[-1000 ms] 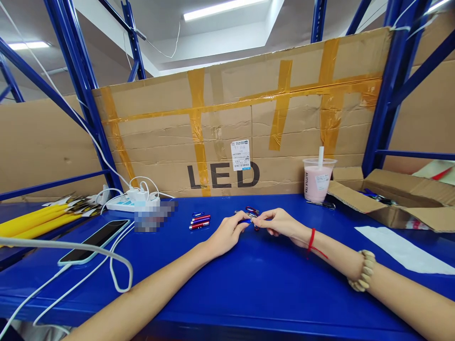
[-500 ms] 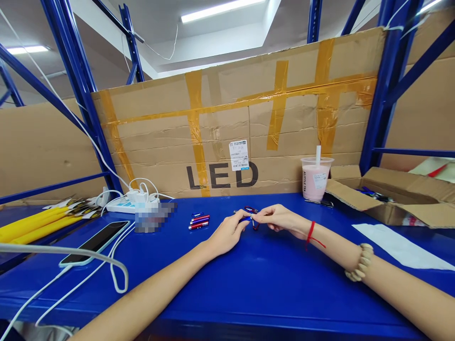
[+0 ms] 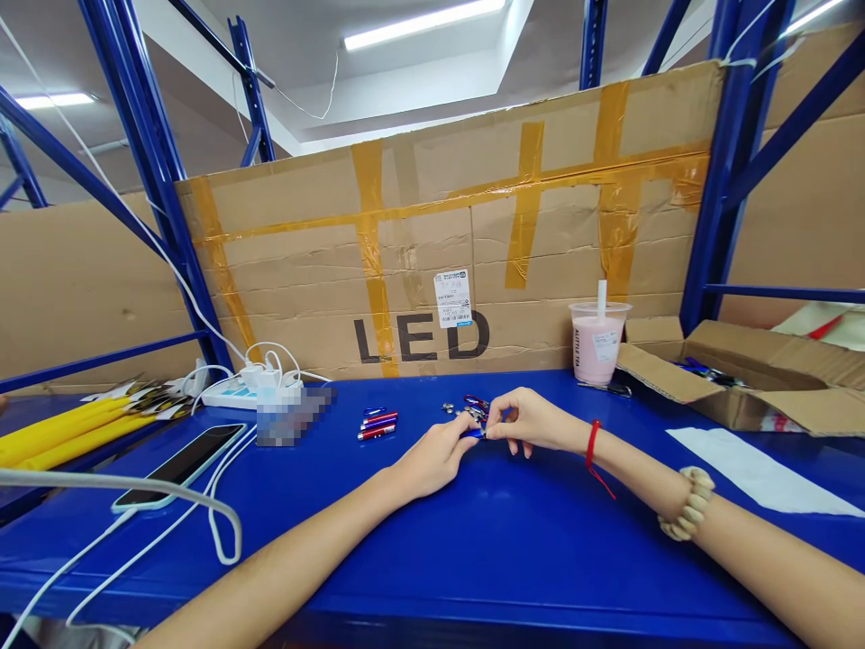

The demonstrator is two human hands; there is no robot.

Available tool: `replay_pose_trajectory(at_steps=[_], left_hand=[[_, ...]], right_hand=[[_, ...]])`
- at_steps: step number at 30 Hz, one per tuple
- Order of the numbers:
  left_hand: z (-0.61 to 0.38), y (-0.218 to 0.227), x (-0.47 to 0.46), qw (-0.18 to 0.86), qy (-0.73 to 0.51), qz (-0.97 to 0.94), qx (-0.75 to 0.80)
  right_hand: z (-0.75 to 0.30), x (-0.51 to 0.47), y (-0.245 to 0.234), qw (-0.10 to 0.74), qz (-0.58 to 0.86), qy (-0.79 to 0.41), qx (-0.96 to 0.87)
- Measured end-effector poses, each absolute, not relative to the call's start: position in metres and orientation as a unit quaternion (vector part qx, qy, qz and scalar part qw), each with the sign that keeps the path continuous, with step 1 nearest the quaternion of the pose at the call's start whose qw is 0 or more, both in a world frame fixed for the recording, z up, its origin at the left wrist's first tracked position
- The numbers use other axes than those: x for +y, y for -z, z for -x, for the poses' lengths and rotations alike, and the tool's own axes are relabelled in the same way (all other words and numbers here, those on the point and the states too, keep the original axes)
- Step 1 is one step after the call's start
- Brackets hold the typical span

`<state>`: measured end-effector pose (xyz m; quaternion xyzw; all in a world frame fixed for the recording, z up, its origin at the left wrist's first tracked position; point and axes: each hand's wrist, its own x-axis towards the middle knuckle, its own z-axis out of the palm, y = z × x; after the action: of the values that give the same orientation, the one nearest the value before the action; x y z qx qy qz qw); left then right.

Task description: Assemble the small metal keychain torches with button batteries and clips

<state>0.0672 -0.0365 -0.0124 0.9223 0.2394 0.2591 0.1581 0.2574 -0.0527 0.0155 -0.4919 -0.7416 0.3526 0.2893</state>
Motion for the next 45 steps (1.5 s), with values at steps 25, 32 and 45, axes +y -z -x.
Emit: replay_pose_trajectory(at_steps=[25,32,45], left_hand=[[-0.069,0.009,-0.033,0.171,-0.274,-0.912,0.252],[-0.070,0.008,-0.032,0.140,-0.277,-0.908,0.283],[-0.071,0.009,-0.028,0.161,-0.301,-0.883,0.323]], right_hand=[[-0.255,-0.064,-0.026,0.306,0.515,-0.421,-0.681],[-0.255,-0.057,-0.019,0.305,0.512,-0.393,-0.700],[-0.263,-0.054,-0.014,0.324,0.461,0.114,-0.818]])
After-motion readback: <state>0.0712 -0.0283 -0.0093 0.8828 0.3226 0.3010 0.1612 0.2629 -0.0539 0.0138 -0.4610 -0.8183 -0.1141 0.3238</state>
